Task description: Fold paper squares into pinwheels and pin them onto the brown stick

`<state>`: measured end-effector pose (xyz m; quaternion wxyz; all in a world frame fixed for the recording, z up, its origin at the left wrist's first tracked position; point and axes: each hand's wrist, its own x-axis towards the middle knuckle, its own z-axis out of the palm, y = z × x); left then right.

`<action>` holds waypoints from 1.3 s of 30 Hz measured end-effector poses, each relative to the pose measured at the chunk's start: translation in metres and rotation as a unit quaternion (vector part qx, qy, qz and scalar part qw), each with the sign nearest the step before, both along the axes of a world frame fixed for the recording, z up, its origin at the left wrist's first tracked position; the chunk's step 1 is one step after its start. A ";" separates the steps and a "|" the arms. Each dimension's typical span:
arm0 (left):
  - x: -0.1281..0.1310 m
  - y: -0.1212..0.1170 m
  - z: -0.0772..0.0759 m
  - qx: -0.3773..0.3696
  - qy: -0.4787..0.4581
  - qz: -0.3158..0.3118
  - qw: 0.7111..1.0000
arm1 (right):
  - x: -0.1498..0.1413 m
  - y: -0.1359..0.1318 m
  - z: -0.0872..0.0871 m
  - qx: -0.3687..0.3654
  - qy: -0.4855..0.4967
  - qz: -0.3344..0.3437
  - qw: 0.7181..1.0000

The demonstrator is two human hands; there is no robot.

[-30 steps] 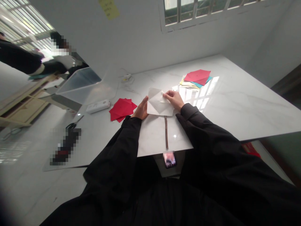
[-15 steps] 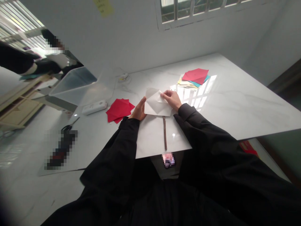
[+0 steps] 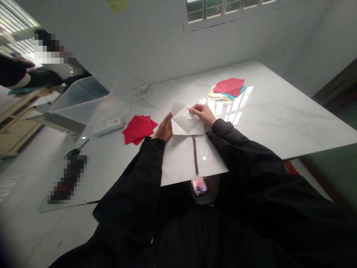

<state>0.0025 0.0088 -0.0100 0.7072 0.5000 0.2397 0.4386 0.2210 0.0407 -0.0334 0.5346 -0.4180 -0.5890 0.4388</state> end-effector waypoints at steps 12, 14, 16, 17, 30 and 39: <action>-0.008 0.009 -0.005 -0.091 0.023 0.065 0.994 | 0.009 -0.006 0.003 -0.093 0.145 -0.032 0.985; -0.010 0.010 -0.007 -0.099 0.022 0.081 0.992 | 0.010 -0.007 0.002 -0.097 0.142 -0.034 0.984; -0.009 0.008 -0.010 -0.086 0.036 0.094 0.991 | 0.010 -0.008 0.002 -0.098 0.133 -0.031 0.986; -0.008 0.006 -0.011 -0.074 0.045 0.099 0.991 | 0.009 -0.009 0.002 -0.097 0.129 -0.029 0.986; -0.012 0.011 -0.017 -0.064 0.040 0.072 0.995 | 0.012 -0.013 -0.001 -0.099 0.123 -0.046 0.986; -0.007 -0.003 -0.003 0.032 0.098 0.041 0.994 | 0.008 -0.007 -0.005 -0.058 0.075 -0.064 0.993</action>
